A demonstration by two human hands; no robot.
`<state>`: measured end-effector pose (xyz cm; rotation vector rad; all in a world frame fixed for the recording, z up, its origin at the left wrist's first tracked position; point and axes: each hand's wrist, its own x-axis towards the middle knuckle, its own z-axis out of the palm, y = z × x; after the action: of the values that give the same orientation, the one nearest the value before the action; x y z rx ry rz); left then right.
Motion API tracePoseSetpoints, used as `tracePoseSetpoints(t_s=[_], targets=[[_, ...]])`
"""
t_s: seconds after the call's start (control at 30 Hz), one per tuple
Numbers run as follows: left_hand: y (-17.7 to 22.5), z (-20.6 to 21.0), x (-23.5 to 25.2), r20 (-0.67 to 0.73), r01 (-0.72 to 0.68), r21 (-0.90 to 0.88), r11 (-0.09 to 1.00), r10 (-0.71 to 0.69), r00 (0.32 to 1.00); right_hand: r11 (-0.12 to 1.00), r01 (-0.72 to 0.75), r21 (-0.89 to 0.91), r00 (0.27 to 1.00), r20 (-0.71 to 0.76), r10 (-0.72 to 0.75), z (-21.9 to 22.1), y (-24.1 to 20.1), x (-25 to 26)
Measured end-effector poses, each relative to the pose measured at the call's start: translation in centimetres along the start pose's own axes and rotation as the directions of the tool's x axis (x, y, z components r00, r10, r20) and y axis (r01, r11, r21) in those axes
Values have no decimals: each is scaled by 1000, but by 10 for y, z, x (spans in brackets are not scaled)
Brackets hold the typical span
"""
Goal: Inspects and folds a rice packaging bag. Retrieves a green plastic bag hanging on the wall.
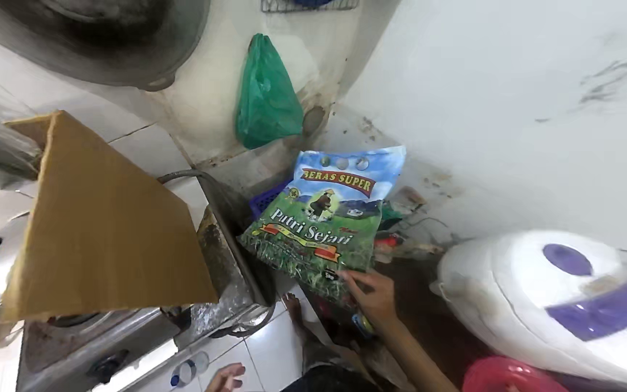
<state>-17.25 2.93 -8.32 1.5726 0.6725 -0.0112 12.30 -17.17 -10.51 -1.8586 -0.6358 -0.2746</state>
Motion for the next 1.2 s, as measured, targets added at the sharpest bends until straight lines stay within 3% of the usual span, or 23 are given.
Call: tracePoseSetpoints(t_s=[0.17, 0.3, 0.43, 0.5, 0.57, 0.63, 0.7, 0.83, 0.97, 1.07, 1.2], targets=[[22, -29, -50, -39, -210, -1, 978, 210, 977, 966, 219, 135, 975, -7, -221, -53, -65, -59], [32, -50, -78, -245, -339, 54, 939, 342, 907, 930, 270, 250, 943, 128, -308, -83, -120, -117], [52, -75, -108, -440, -248, 248, 936, 337, 833, 876, 250, 412, 896, 244, -371, -95, -151, -165], [61, -92, -122, -428, -137, 289, 947, 256, 867, 837, 250, 486, 861, 284, -422, -96, -157, -175], [68, -105, -127, -323, -96, 230, 969, 169, 931, 810, 271, 519, 821, 314, -476, -98, -161, -178], [69, -110, -130, -237, -171, 107, 979, 192, 952, 799, 301, 521, 780, 347, -520, -97, -163, -180], [68, -107, -135, -266, -256, -34, 966, 238, 934, 783, 338, 522, 737, 370, -565, -91, -162, -178], [78, -98, -145, -527, -322, -223, 920, 164, 834, 737, 334, 588, 682, 389, -619, -76, -155, -157], [87, -96, -151, -705, -353, -90, 931, 191, 683, 758, 282, 588, 668, 447, -595, -69, -140, -147], [88, -93, -156, -793, -397, 19, 918, 256, 553, 816, 195, 544, 720, 485, -496, -58, -133, -149], [75, -87, -159, -832, -439, 100, 893, 317, 455, 854, 77, 514, 768, 515, -380, -43, -141, -162]])
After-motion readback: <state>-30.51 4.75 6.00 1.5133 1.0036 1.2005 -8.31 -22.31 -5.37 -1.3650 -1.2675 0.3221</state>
